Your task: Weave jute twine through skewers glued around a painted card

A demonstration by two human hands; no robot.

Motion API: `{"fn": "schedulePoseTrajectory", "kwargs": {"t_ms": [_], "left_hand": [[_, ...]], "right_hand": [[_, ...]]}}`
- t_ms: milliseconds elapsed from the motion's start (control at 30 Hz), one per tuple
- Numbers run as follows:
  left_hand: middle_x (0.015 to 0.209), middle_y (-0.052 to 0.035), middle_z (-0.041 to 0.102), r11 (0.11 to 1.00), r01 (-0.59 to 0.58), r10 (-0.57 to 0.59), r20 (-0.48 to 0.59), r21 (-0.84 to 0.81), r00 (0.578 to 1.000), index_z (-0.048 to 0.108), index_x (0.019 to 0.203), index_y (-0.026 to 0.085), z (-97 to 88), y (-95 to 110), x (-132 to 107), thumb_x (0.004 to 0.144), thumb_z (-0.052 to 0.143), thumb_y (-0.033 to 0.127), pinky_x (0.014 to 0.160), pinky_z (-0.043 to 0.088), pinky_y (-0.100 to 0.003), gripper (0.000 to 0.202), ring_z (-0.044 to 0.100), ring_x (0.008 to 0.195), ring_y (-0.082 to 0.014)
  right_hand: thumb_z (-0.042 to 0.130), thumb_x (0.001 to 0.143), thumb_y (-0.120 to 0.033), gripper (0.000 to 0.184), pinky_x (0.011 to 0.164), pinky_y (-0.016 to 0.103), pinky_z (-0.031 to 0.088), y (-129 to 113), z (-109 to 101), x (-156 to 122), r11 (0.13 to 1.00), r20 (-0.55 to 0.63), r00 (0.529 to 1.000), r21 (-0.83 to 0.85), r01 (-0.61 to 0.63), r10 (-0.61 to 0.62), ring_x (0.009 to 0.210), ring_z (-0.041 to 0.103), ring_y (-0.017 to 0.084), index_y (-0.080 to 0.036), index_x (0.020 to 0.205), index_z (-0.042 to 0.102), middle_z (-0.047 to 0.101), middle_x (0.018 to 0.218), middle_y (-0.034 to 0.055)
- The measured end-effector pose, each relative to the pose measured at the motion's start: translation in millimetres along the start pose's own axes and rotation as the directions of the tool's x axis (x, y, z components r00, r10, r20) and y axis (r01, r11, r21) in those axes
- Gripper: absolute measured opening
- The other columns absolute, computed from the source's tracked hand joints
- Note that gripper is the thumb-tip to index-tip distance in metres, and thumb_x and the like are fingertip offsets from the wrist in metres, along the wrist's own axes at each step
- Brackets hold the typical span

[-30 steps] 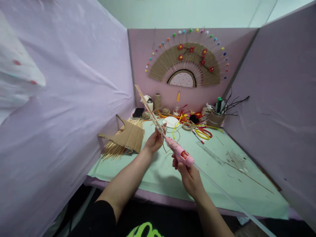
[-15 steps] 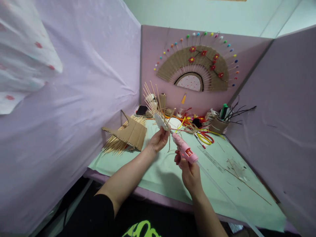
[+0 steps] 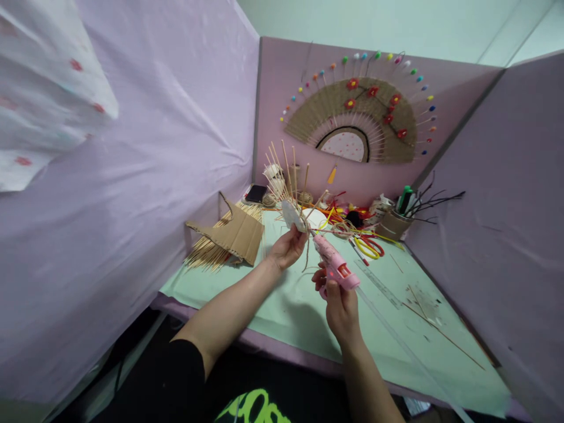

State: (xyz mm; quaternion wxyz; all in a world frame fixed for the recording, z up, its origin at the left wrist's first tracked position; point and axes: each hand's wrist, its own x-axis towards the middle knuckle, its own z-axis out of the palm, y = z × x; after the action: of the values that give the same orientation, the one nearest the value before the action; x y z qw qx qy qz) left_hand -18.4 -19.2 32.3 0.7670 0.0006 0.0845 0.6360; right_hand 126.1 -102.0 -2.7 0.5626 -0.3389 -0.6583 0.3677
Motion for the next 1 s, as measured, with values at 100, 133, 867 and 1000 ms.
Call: {"fn": "schedulePoseTrajectory", "kwargs": {"t_ms": [100,133,867,1000], "left_hand": [[0.089,-0.0069,0.07,1.0,0.001,-0.001,0.023,0.009,1.0,0.052,0.126,0.012,-0.7,0,0,0.095,0.034,0.019,0.068,0.055,-0.016,0.037,0.068,0.077,-0.0102],[0.089,-0.007,0.07,1.0,-0.002,0.002,0.029,0.012,1.0,0.052,0.126,0.012,-1.2,0,1,0.095,0.034,0.019,0.067,0.055,-0.016,0.037,0.068,0.076,-0.0101],[0.082,-0.0048,0.071,1.0,0.008,-0.01,0.056,0.028,0.998,0.053,0.125,0.012,-9.0,2,7,0.095,0.034,0.017,0.067,0.053,-0.014,0.036,0.067,0.069,-0.0083],[0.087,-0.0052,0.071,1.0,0.002,-0.003,0.035,0.027,0.999,0.053,0.125,0.013,-8.1,1,6,0.095,0.034,0.016,0.067,0.054,-0.015,0.036,0.067,0.069,-0.0082]], "right_hand": [[0.037,0.092,-0.045,0.033,0.062,0.03,0.044,0,1,-1,1.0,-0.015,1.0,-0.006,0.001,-0.001,0.069,0.05,0.015,-0.018,0.104,0.051,0.055,0.082,0.0054],[0.037,0.092,-0.046,0.033,0.062,0.031,0.044,1,1,-1,1.0,-0.018,1.0,-0.005,0.004,-0.004,0.069,0.051,0.015,-0.018,0.103,0.052,0.054,0.082,0.0054],[0.04,0.09,-0.039,0.023,0.065,0.03,0.04,8,5,-4,0.996,-0.017,1.0,-0.094,-0.002,0.001,0.073,0.046,0.016,-0.019,0.094,0.05,0.047,0.08,0.0029],[0.04,0.089,-0.039,0.022,0.067,0.031,0.039,11,5,-6,0.991,-0.03,1.0,-0.135,-0.008,0.004,0.072,0.045,0.016,-0.019,0.087,0.05,0.047,0.079,0.0027]]}}
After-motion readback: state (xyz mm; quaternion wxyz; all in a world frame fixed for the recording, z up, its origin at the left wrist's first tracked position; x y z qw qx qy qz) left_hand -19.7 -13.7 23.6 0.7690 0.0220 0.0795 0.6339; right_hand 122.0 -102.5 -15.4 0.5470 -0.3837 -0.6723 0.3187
